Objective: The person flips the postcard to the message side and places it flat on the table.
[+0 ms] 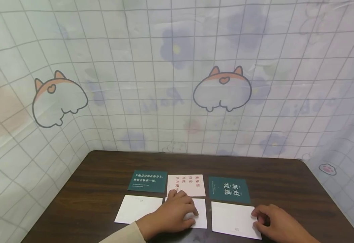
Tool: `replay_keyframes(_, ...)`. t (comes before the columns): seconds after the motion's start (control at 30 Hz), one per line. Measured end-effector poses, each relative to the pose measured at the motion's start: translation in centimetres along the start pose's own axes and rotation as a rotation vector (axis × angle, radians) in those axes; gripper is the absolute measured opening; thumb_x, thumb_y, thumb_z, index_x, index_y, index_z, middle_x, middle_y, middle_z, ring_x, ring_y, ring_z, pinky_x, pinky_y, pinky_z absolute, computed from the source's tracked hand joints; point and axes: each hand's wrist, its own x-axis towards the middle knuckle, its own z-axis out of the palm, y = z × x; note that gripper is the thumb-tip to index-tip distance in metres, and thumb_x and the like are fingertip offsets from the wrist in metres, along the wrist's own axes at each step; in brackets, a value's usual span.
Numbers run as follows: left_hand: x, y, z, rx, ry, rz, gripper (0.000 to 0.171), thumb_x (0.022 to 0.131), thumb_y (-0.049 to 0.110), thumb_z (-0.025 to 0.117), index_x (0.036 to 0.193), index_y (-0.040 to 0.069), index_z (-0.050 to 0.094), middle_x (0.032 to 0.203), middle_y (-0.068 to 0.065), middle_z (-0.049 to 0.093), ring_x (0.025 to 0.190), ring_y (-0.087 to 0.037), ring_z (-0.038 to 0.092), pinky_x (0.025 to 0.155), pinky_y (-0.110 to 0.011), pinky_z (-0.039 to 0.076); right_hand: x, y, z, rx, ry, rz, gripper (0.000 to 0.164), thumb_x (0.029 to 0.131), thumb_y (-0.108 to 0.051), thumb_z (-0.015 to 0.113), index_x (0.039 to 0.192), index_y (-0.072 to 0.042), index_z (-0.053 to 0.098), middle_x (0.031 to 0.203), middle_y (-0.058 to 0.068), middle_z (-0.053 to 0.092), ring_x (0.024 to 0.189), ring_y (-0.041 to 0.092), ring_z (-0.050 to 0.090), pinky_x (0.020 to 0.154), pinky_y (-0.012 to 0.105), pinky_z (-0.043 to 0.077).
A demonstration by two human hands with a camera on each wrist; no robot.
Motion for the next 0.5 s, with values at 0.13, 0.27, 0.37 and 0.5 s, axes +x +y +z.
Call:
replay_keyframes(0.13,-0.4,-0.3,0.1,-0.015,-0.017,-0.001,0.015,0.092,0.039,0.074,0.106,0.038,0.077,0.104,0.019,0.061,0.099,-0.004,0.044,0.084,-0.038,0.030,0.3,-0.1,0.1,0.000,-0.009,0.022,0.018,0.093,-0.027,0.076,0.106,-0.016,0.069,0.084,-0.009,0.051,0.077,0.001,0.045,0.064,0.025,0.043)
replay_keyframes(0.27,-0.7,-0.7,0.4,-0.024,-0.024,0.014,0.013,0.092,0.040,0.074,0.105,0.038,0.076,0.105,0.019,0.061,0.099,-0.004,0.045,0.083,-0.036,0.030,0.5,-0.3,0.2,-0.006,-0.010,0.016,0.018,0.093,-0.027,0.076,0.106,-0.015,0.069,0.084,-0.009,0.052,0.076,0.001,0.045,0.065,0.026,0.045)
replay_keyframes(0.37,-0.9,-0.7,0.4,-0.036,-0.031,0.027,0.012,0.092,0.040,0.073,0.104,0.039,0.077,0.106,0.020,0.061,0.099,-0.003,0.045,0.083,-0.035,0.029,0.7,-0.4,0.2,-0.010,-0.007,0.003,0.018,0.093,-0.027,0.075,0.106,-0.016,0.070,0.085,-0.011,0.053,0.076,0.001,0.045,0.065,0.026,0.046)
replay_keyframes(0.5,-1.2,-0.6,0.1,-0.047,-0.039,0.031,0.012,0.093,0.039,0.073,0.104,0.038,0.077,0.107,0.019,0.061,0.099,-0.002,0.045,0.082,-0.034,0.029,1.1,-0.7,0.3,-0.007,-0.016,0.016,0.017,0.094,-0.029,0.075,0.106,-0.017,0.070,0.084,-0.012,0.054,0.076,0.001,0.046,0.065,0.027,0.046)
